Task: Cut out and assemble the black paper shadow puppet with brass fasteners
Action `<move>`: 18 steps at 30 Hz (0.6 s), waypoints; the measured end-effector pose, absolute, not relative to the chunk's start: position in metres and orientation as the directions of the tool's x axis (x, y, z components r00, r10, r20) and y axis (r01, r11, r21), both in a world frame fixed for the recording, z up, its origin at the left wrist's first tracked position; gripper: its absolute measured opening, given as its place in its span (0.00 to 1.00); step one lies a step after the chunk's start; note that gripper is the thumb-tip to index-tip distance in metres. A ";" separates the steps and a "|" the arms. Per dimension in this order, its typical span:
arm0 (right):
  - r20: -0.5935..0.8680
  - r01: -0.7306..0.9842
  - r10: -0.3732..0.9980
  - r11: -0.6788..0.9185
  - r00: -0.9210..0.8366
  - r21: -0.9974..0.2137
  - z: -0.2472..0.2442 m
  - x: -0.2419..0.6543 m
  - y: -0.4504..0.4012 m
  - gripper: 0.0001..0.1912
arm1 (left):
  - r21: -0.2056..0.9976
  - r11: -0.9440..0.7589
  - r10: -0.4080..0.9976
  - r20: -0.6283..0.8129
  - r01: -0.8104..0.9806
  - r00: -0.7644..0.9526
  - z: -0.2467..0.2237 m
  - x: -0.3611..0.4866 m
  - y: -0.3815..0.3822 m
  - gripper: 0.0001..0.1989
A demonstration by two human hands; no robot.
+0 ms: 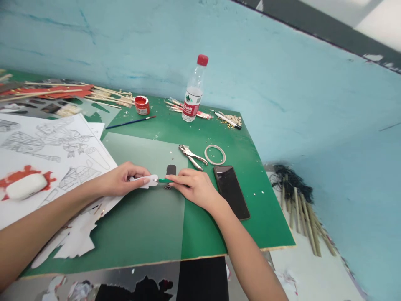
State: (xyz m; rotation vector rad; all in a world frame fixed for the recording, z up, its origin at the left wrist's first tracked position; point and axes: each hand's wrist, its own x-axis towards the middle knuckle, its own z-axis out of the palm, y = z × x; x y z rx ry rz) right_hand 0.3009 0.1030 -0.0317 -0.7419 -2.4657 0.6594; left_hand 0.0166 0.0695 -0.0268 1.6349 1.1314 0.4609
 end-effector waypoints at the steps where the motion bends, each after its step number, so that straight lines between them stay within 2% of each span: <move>1: 0.313 0.374 0.602 0.745 -0.735 -0.553 -0.032 0.301 0.103 0.14 | 0.900 0.009 0.845 -0.240 0.435 0.477 -0.026 0.016 0.070 0.19; 5: 0.348 0.373 0.598 0.760 -0.722 -0.533 -0.034 0.300 0.104 0.14 | 0.922 0.055 0.843 -0.248 0.383 0.478 -0.025 0.017 0.070 0.20; 11: 0.343 0.342 0.631 0.711 -0.696 -0.614 -0.036 0.298 0.102 0.15 | 0.935 0.053 0.862 -0.220 0.350 0.456 -0.031 0.017 0.071 0.22; 18: 0.343 0.340 0.647 0.694 -0.681 -0.635 -0.035 0.296 0.101 0.15 | 0.938 0.031 0.869 -0.196 0.346 0.455 -0.037 0.014 0.073 0.21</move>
